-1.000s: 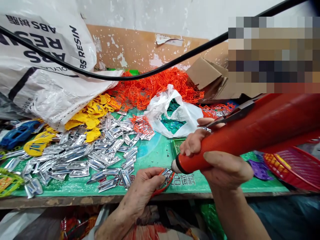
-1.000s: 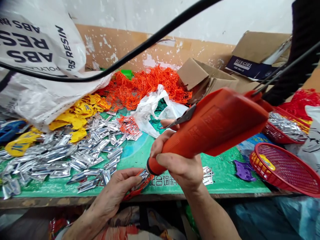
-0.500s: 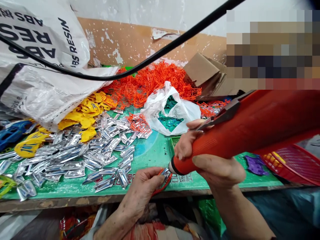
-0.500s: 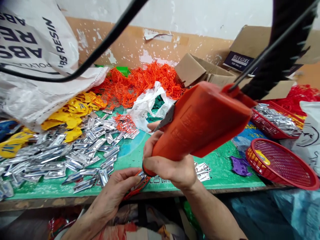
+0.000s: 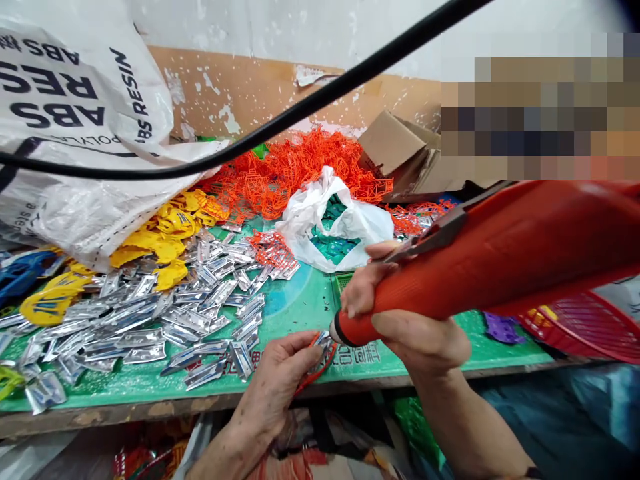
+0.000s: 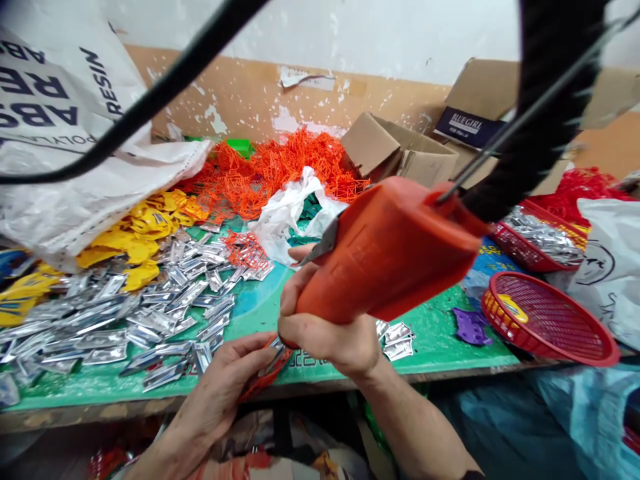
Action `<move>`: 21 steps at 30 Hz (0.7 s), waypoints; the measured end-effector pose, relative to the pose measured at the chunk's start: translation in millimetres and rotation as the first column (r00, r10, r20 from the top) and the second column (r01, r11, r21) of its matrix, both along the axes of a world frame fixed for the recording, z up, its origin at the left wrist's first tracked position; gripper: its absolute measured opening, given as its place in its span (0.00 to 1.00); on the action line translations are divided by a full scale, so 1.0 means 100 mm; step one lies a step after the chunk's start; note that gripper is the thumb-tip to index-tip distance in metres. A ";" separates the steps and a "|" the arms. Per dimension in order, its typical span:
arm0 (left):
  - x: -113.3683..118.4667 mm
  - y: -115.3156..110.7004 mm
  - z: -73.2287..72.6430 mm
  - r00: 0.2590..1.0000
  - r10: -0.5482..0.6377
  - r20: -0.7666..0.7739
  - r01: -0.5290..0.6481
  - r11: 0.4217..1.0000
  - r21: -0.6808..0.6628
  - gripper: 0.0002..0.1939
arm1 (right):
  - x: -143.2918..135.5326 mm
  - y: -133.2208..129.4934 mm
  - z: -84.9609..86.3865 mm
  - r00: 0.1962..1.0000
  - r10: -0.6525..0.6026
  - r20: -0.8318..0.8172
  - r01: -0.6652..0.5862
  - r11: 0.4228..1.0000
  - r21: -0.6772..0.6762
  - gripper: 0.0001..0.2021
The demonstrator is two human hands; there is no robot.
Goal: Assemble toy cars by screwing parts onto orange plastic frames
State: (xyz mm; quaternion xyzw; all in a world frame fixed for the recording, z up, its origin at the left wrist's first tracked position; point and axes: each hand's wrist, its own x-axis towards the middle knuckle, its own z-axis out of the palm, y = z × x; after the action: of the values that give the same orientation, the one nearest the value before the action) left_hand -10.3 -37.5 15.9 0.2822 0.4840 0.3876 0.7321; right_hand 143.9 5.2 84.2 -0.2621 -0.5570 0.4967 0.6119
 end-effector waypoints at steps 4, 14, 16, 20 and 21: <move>-0.15 0.06 -0.02 0.989 0.143 -0.034 -0.141 0.989 0.041 0.19 | 0.11 0.10 0.11 0.980 -0.120 -0.158 0.125 0.992 0.025 0.23; -0.25 0.06 -0.08 0.960 0.271 -0.074 -0.267 0.962 0.063 0.20 | 0.37 0.53 -0.36 0.898 -0.440 0.005 0.440 0.898 -0.021 0.25; -0.24 0.08 -0.07 0.972 0.227 -0.060 -0.225 0.974 0.041 0.20 | 0.37 0.55 -0.43 0.891 -0.455 0.008 0.455 0.890 -0.024 0.24; -0.23 0.13 -0.07 0.978 0.205 -0.040 -0.204 0.978 0.030 0.18 | 0.38 0.59 -0.45 0.878 -0.479 -0.014 0.478 0.877 -0.040 0.21; -0.23 0.14 -0.07 0.977 0.209 -0.037 -0.208 0.978 0.034 0.18 | 0.38 0.61 -0.46 0.874 -0.486 -0.008 0.485 0.874 -0.041 0.19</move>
State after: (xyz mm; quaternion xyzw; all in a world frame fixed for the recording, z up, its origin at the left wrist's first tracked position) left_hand -33.0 -23.8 8.5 0.2487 0.5195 0.4637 0.6732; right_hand 182.1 65.8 38.5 -0.4002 -0.4585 0.3400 0.7169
